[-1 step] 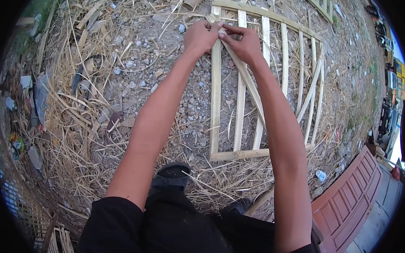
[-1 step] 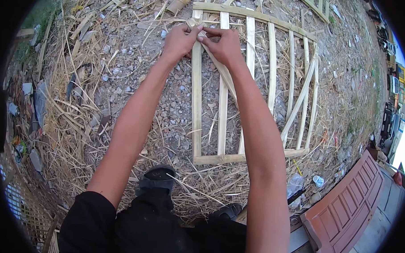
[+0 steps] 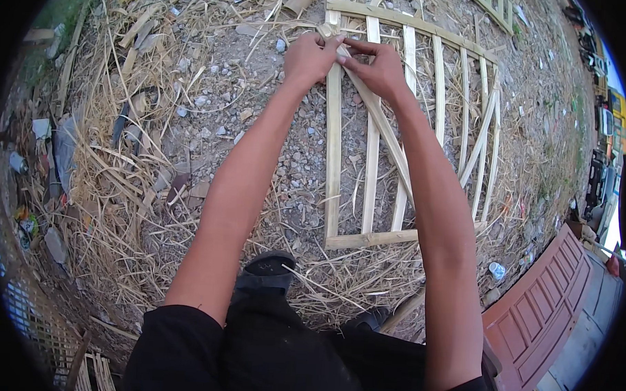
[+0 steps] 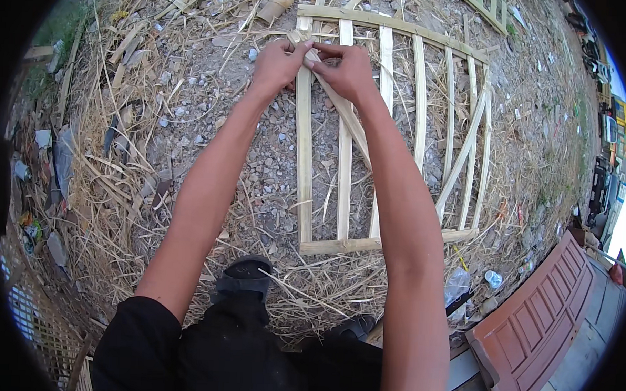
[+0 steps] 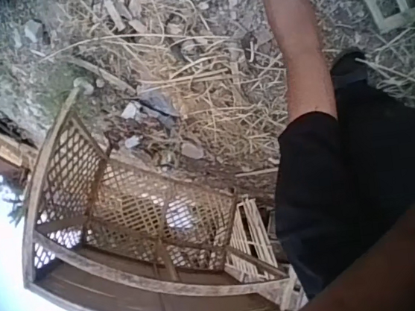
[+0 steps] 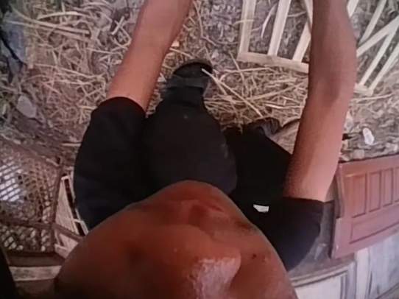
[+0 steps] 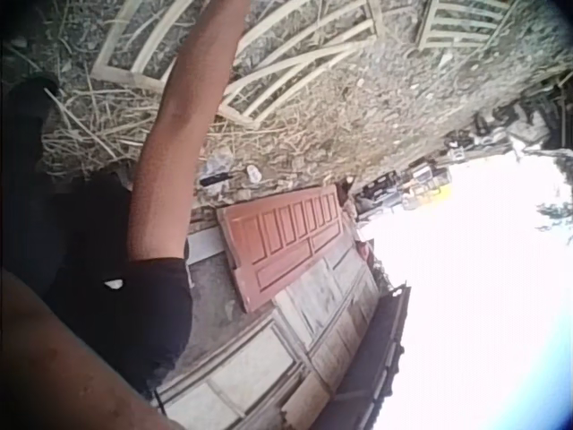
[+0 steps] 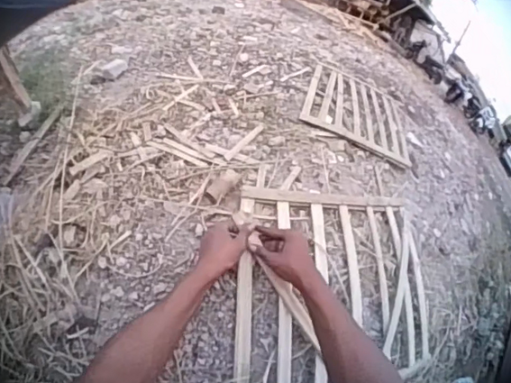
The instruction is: The person arranges bamboo slats across a wooden frame, inserts a nail into a slat by hand, and hammers it into the frame using a wooden club.
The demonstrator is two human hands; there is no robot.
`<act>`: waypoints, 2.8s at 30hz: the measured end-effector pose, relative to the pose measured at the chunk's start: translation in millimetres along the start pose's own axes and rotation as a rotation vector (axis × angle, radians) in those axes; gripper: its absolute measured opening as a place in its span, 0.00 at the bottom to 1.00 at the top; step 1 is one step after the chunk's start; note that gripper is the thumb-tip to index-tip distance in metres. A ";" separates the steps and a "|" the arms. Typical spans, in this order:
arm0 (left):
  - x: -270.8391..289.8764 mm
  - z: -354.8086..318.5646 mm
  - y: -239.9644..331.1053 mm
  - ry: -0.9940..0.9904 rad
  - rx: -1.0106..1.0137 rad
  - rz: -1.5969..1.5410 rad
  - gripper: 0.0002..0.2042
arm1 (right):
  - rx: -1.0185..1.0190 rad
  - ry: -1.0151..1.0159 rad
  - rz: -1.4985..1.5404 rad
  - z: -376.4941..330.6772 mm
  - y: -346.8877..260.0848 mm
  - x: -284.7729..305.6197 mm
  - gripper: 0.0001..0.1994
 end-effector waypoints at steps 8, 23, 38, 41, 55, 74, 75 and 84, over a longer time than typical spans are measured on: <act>-11.9 1.8 -8.5 0.238 -0.204 0.212 0.28 | -0.133 0.090 -0.059 -87.1 -23.9 69.3 0.22; 1.9 19.6 -28.8 0.064 -0.223 0.058 0.30 | -0.725 -0.131 -0.303 -456.5 -78.1 190.8 0.19; 19.9 -13.4 61.6 0.189 -0.310 0.041 0.27 | -0.618 -0.021 -0.475 -584.4 -82.4 176.8 0.23; 17.2 -33.3 82.7 0.147 -0.303 -0.136 0.22 | -0.700 0.065 -0.402 -587.3 -76.7 175.4 0.24; -0.5 -76.8 73.3 -0.437 0.053 -0.875 0.24 | -0.627 0.277 -0.297 -610.2 -44.9 147.7 0.24; -8.9 -67.2 51.6 -0.427 -0.058 -0.885 0.29 | -0.780 0.089 -0.231 -621.0 -40.9 125.8 0.20; -8.7 -65.7 50.9 -0.421 -0.054 -0.884 0.29 | -0.761 0.096 -0.239 -621.8 -38.2 123.1 0.20; -3.0 -47.7 37.3 -0.489 -0.042 -0.937 0.32 | -0.741 0.027 -0.228 -622.4 -37.4 119.0 0.18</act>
Point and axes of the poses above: each hand's wrist, its own z-axis towards the middle knuckle, its own x-axis out of the back of the hand, y = z × x, the point moved 2 cm from there along z, towards the middle knuckle, and after that the axes turned 8 degrees about x, right-handed, at the moved point
